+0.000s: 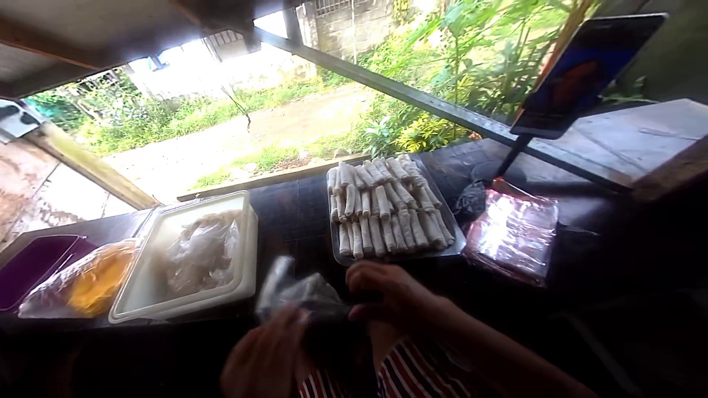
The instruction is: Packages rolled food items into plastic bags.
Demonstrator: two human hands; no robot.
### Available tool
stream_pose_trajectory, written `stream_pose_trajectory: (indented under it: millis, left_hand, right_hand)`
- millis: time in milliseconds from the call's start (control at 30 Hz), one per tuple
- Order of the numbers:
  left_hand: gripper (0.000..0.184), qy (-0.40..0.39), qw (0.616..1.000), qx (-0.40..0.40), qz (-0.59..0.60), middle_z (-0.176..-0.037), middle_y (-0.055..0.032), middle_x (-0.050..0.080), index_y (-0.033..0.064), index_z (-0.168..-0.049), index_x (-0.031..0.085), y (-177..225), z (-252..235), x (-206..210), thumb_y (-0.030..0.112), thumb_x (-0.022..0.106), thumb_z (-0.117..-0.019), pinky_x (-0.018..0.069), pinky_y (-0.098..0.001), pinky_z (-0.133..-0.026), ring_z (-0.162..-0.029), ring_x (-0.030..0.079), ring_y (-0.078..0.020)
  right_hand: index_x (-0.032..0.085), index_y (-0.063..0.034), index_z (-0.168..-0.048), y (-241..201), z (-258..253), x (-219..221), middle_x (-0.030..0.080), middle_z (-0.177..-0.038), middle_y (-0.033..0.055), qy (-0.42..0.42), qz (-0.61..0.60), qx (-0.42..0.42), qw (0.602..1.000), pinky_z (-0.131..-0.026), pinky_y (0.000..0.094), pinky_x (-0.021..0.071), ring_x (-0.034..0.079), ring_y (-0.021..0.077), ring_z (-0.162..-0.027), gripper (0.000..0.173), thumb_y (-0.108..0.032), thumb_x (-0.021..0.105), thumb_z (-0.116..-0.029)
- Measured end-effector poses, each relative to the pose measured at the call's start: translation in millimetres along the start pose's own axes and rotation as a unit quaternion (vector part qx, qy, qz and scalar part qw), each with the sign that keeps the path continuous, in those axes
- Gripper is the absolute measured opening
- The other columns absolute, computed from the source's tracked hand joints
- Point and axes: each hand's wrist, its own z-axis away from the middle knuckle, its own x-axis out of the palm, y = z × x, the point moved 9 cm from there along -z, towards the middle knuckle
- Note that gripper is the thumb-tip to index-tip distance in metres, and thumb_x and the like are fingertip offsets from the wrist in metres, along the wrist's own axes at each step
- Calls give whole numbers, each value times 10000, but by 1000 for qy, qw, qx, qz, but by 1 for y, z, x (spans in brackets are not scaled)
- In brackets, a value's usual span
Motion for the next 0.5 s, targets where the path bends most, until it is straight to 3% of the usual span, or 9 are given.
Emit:
stream_pose_trajectory:
  millis: [33,133,233,333,433,500]
  left_hand:
    - [202,54,998,3,-35,-1042,-61,739,103,-1011,715,-4,-9,-14,142,523,-1059,487,-265,-838,-911,663,-159]
    - [162,148,986,10,-77,-1038,-80,699,14,-1074,676,-15,-16,-16,61,523,-1052,446,-222,-894,-951,622,-136]
    - [194,58,997,-34,-37,-1038,-120,771,1,-1037,751,-30,12,65,69,572,-1014,548,-295,-782,-853,722,-209]
    - [234,-86,988,-118,60,-1136,-184,753,-40,-1086,769,-42,53,149,-12,581,-949,609,-413,-824,-954,760,-328]
    - [284,-140,975,-145,96,-1186,-199,732,-18,-1151,753,-40,69,181,-58,593,-919,614,-467,-824,-1001,750,-363]
    - [279,-153,973,-139,105,-1187,-201,731,-5,-1129,761,-39,68,186,-59,608,-903,621,-474,-779,-961,757,-366]
  right_hand:
    - [678,-6,-991,10,-9,-19,714,-989,138,17,31,29,999,-734,352,589,700,202,-862,428,-433,665,-966]
    - [725,17,-1035,66,-26,-76,725,-995,168,59,153,178,970,-759,480,584,711,292,-842,233,-201,688,-962]
    - [723,46,-1052,124,-44,-110,703,-1033,241,53,260,271,925,-822,607,537,689,419,-930,178,-105,668,-977]
    - [729,41,-1048,165,-67,-111,701,-1066,244,22,323,267,908,-906,584,515,660,428,-1068,181,-110,683,-959]
    - [726,35,-1103,200,-88,-97,673,-1117,246,-66,359,286,886,-914,569,516,612,432,-1153,342,-255,758,-925]
    - [706,53,-1091,216,-97,-87,659,-1152,255,-128,379,315,861,-921,572,503,589,436,-1191,412,-312,775,-914]
